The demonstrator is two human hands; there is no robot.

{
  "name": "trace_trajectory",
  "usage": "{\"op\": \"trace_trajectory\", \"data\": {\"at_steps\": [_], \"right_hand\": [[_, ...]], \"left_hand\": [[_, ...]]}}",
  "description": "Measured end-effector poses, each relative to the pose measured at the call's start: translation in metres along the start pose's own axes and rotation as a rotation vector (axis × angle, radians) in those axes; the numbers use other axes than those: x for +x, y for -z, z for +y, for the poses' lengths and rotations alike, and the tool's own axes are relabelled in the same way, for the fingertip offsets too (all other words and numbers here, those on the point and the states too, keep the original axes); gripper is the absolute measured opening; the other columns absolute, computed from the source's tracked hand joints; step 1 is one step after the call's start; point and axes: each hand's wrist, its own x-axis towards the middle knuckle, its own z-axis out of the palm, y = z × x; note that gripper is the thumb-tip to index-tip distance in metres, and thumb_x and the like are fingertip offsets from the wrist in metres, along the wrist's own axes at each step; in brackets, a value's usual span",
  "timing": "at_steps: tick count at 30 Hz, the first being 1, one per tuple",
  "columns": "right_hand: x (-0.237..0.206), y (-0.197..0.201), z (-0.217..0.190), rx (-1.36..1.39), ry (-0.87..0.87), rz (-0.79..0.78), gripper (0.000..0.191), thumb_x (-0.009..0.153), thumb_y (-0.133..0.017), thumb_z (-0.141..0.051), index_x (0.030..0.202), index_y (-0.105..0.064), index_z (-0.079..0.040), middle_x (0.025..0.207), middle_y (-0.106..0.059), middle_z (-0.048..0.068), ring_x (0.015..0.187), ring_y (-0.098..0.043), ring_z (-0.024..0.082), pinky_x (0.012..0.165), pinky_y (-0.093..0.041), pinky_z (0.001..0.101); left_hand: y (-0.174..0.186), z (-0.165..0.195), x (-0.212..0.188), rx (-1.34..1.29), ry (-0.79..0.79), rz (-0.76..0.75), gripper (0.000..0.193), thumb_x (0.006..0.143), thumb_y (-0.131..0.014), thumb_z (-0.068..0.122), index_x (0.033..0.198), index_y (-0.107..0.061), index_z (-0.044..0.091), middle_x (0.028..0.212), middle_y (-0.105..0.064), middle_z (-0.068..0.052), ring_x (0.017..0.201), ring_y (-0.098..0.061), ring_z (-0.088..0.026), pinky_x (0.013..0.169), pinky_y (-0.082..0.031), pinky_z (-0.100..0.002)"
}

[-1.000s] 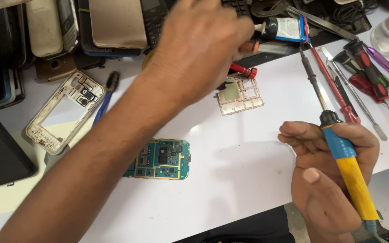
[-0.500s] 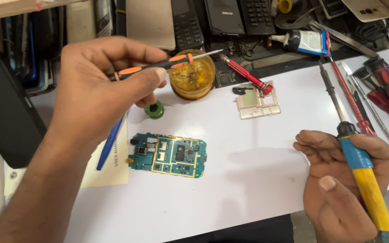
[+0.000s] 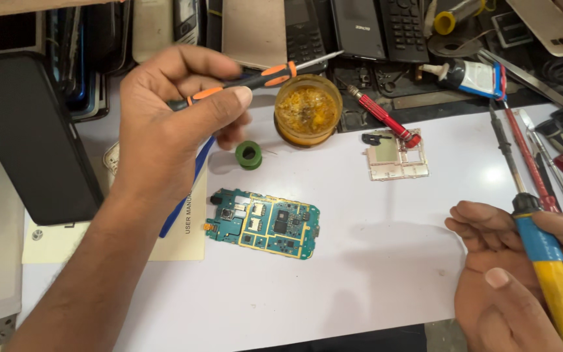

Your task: The person solders a disassembled phone motherboard on a cluttered repair workbench. They clean the soldering iron tip with a brush, hold the board steady with one hand, feed solder wire from a green spool to the iron tip, apply solder to points on the board, and later dip a small screwdriver into a flux jar.

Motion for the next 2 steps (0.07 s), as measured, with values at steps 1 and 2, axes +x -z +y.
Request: {"op": "trace_trajectory", "data": {"at_steps": [1,2], "right_hand": [[0.0016,0.0004,0.0016,0.017,-0.001,-0.002,0.046,0.097,-0.054,-0.004,0.139,-0.041,-0.014,0.127,-0.062,0.032,0.127,-0.064,0.039,0.115,-0.048,0.0572],[0.0021,0.0022,0.0013,0.016,-0.004,-0.005,0.046,0.097,-0.054,-0.004,0.139,-0.041,-0.014,0.127,-0.062,0.032,0.127,-0.064,0.039,0.115,-0.048,0.0572]], "left_hand": [[0.0003,-0.0033,-0.002,0.074,-0.036,0.035,0.018,0.092,-0.073,0.002,0.103,-0.061,-0.005,0.075,-0.07,-0.007,0.061,-0.066,-0.011,0.054,-0.054,-0.025],[0.0004,-0.0068,-0.0036,0.148,-0.07,0.069,0.021,0.094,-0.074,0.003,0.103,-0.057,-0.007,0.074,-0.068,-0.008,0.059,-0.065,-0.011,0.052,-0.053,-0.026]]}}
